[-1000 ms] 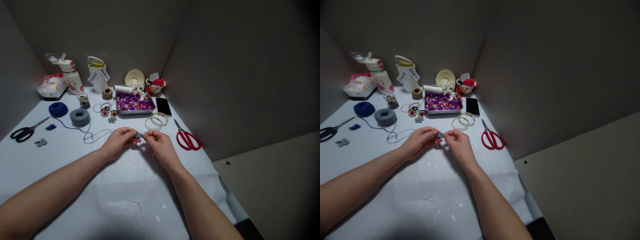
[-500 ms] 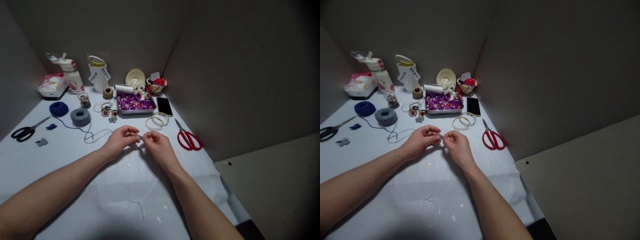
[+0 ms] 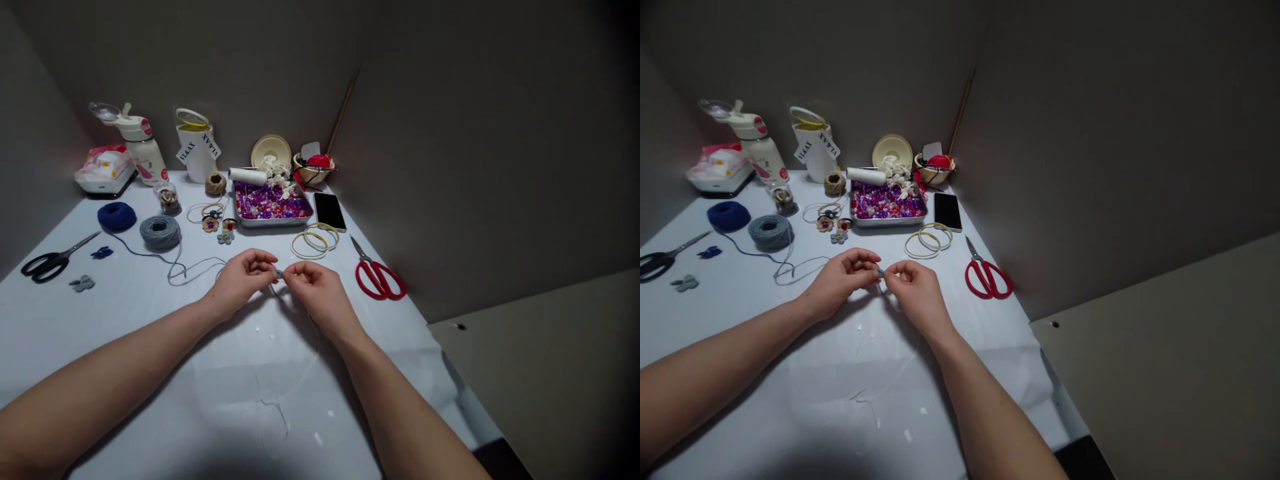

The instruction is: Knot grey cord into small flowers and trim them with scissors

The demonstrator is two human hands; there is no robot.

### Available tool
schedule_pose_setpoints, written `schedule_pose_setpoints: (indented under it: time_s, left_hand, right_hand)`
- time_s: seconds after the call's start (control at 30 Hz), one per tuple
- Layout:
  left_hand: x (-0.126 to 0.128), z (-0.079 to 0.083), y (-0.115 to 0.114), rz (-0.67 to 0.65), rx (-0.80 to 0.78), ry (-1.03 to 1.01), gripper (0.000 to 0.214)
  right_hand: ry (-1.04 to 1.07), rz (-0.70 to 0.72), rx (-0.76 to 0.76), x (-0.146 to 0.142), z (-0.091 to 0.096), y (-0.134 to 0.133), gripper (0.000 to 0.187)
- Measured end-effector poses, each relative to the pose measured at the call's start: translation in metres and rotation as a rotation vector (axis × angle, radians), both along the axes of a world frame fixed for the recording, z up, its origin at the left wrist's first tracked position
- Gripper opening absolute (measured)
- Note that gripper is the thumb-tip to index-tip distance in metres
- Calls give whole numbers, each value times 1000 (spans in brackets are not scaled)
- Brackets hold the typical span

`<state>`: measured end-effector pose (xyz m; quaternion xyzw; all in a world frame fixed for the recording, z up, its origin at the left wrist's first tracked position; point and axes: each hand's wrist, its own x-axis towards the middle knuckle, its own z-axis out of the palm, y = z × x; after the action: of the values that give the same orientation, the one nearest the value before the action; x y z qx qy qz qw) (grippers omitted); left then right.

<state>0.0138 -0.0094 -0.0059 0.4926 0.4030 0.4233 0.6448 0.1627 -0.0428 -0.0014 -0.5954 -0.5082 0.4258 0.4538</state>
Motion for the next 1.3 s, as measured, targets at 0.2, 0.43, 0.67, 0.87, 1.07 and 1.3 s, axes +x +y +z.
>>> schedule_pose_setpoints:
  time_s: [0.2,0.43,0.67,0.87,1.07,1.3]
  left_hand:
    - [1,-1,-1,-31,32,38,26]
    - [1,0,-1,-56,112,107,27]
    - [-2,0,-1,-109,183,108,27]
    - [-2,3,-1,-119,60,23,29]
    - [-4,1,0,-120,59,9,28]
    - [-8,1,3,-263,-28,57,32]
  right_hand:
    - [-24,6,20,-2,-1,0,16]
    - [-120,16,30,-3,1,-1,10]
    - [167,104,-222,3,1,1,13]
    - [305,110,-287,4,8,1,11]
    - [267,107,-233,4,6,1,15]
    - [75,185,-221,11,4,0,7]
